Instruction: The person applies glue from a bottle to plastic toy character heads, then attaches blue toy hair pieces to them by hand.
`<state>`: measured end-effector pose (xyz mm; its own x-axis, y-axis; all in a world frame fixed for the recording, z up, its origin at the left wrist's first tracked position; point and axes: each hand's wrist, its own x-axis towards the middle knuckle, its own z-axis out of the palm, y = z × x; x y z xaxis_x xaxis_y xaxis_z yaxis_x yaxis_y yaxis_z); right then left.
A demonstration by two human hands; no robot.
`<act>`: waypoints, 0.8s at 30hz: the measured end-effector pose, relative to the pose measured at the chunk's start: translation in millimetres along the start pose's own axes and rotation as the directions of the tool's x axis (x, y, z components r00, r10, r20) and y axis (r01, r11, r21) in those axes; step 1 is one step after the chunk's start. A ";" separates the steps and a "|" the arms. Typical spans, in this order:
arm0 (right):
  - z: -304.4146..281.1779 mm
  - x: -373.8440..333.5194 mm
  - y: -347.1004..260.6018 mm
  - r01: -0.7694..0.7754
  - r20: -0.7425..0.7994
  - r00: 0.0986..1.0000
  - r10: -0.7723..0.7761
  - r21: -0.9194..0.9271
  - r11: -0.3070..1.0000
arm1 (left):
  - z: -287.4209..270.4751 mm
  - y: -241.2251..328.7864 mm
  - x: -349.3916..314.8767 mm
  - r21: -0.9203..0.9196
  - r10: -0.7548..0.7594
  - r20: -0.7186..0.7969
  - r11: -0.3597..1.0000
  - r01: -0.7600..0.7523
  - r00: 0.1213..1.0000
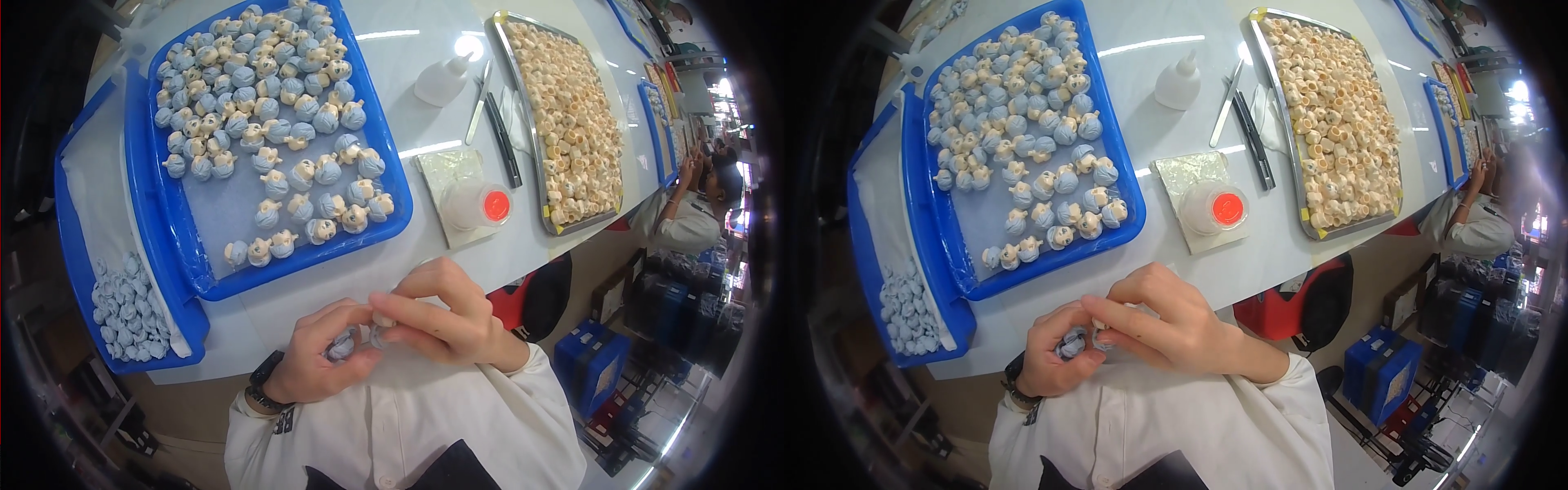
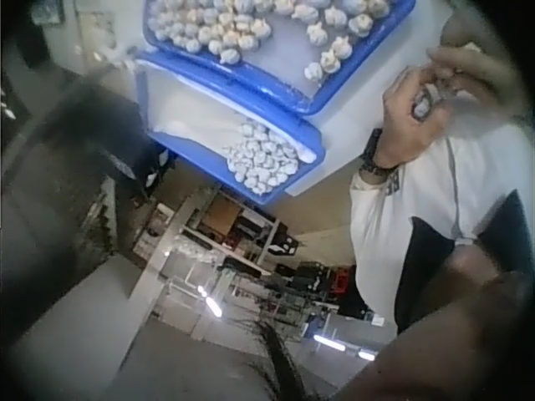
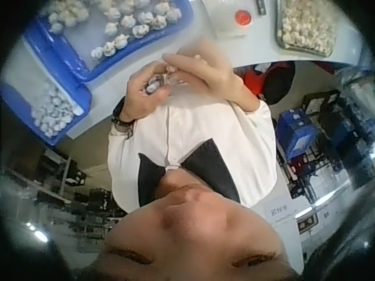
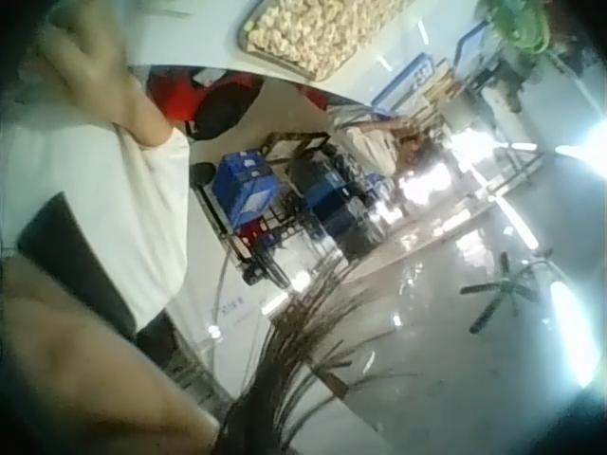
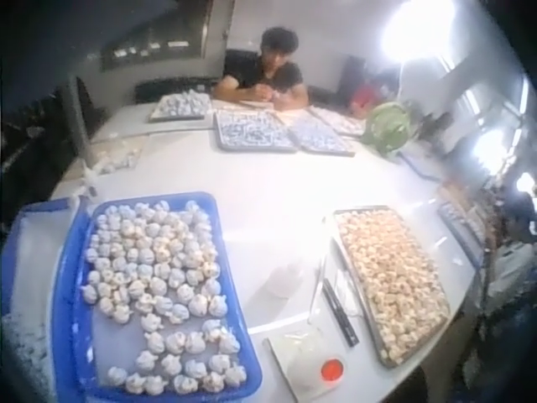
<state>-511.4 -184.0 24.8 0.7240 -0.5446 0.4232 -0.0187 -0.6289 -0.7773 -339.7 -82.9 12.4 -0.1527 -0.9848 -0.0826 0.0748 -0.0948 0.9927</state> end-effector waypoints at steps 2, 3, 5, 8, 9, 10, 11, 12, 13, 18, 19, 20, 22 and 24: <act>3.4 -3.9 1.7 0.019 -0.103 0.994 -0.023 -0.036 0.999 | -1.6 2.0 -1.4 0.011 -0.008 0.016 1.000 0.008 1.000; 3.3 -4.9 3.2 0.020 -0.103 0.994 -0.024 -0.035 0.999 | -2.4 2.3 -2.2 0.023 -0.017 0.030 1.000 0.016 0.999; 0.9 -6.1 5.6 0.074 -0.061 0.995 -0.073 0.002 0.997 | -2.6 0.9 -3.1 0.024 -0.019 0.039 1.000 0.018 0.999; -1.6 -4.0 3.5 0.045 -0.030 0.999 -0.044 0.034 0.998 | 0.2 -2.6 -4.3 0.024 -0.008 0.012 1.000 0.008 1.000; -2.0 -4.9 3.1 0.044 -0.030 0.999 -0.043 0.032 0.998 | 1.5 -3.3 -4.3 0.023 0.003 -0.023 1.000 -0.002 1.000; -2.3 -6.3 2.6 0.030 -0.031 0.999 -0.029 0.049 0.998 | 1.9 -3.1 -4.0 0.022 0.003 -0.022 1.000 -0.003 1.000; -2.6 -7.0 2.7 0.018 -0.030 0.999 -0.016 0.069 0.997 | 1.8 -2.6 -3.9 0.013 -0.002 0.002 1.000 0.002 1.000; -4.1 -6.7 2.0 0.020 -0.027 0.999 -0.019 0.072 0.997 | 1.4 -2.0 -3.8 0.003 -0.007 0.025 1.000 0.006 1.000; -7.2 -5.8 0.6 0.049 -0.043 0.998 -0.046 0.057 0.997 | 0.5 -0.3 -3.7 0.004 -0.007 0.020 1.000 0.007 1.000; -47.1 -5.3 1.2 -0.153 -0.446 0.894 -0.034 -0.378 0.913 | -2.4 1.5 -4.5 -0.003 -0.040 0.028 0.999 0.040 0.999; -53.0 -4.2 4.6 -0.154 -0.446 0.894 -0.036 -0.382 0.911 | -2.1 1.7 -4.1 -0.004 -0.037 0.031 0.999 0.037 0.999; -57.3 -2.5 8.7 -0.250 -0.433 0.901 0.026 -0.468 0.847 | -2.0 2.5 -4.1 -0.001 -0.038 0.028 0.999 0.038 0.999; -61.6 -1.4 13.6 -0.332 -0.424 0.901 0.087 -0.548 0.767 | -2.1 3.0 -3.9 0.003 -0.039 0.020 0.999 0.039 0.999; -63.3 -3.1 16.2 -0.315 -0.366 0.927 0.085 -0.634 0.706 | -1.6 2.9 -3.6 0.017 -0.023 0.015 1.000 0.023 1.000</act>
<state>-557.6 -227.6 40.4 0.4169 -0.7613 0.4966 -0.6784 -0.6242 -0.3875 -337.3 -79.9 15.4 -0.1692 -0.9801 -0.1039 0.0550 -0.1146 0.9919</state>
